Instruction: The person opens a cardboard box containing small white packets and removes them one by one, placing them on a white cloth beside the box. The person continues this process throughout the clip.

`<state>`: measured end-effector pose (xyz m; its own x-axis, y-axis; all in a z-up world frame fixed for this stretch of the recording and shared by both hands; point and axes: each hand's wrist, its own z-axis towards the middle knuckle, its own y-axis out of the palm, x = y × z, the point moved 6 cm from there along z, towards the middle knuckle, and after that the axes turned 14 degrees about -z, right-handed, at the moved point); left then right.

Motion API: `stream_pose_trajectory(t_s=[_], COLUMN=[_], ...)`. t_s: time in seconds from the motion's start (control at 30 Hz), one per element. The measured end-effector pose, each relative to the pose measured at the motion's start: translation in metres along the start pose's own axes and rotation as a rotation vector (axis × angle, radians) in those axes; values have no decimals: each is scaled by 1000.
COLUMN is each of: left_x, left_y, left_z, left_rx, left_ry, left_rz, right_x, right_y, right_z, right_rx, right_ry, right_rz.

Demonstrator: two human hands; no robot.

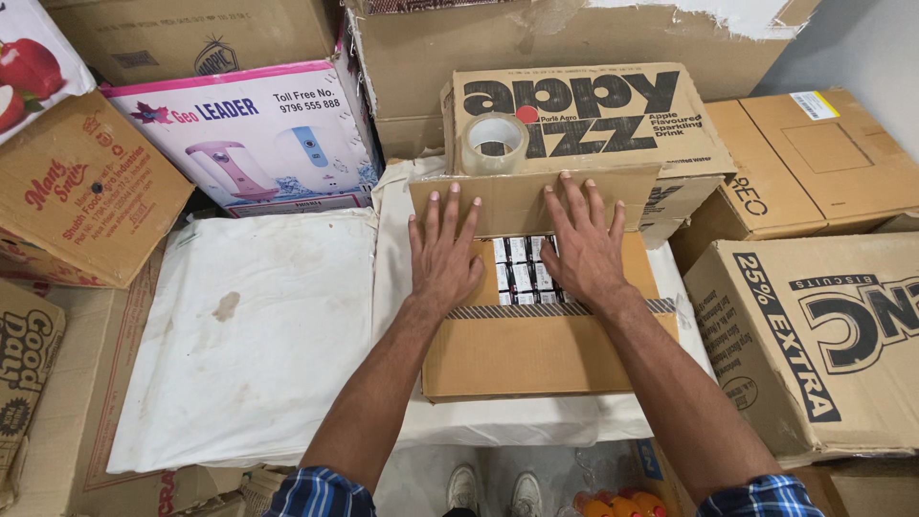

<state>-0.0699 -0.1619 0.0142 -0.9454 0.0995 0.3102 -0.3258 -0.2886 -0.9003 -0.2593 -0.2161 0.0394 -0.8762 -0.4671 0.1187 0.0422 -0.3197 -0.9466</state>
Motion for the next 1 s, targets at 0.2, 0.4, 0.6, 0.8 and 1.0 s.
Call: stream_pose_trajectory(t_s=[0.2, 0.4, 0.6, 0.8, 1.0], left_x=[-6, -3, 6, -7, 2], left_y=[7, 5, -12, 28, 17], left_z=[2, -4, -9, -28, -44], left_rx=[-1, -5, 38, 175, 98], left_ry=[8, 6, 26, 154, 94], left_rz=[43, -33, -134, -137, -229], right_x=[3, 24, 57, 49, 38], right_y=[8, 23, 50, 32, -5], right_z=[3, 1, -16, -42, -61], right_rx=[-31, 125, 237, -223, -218], right_ry=[-35, -2, 66, 81, 16], right_rz=[27, 193, 535, 437, 354])
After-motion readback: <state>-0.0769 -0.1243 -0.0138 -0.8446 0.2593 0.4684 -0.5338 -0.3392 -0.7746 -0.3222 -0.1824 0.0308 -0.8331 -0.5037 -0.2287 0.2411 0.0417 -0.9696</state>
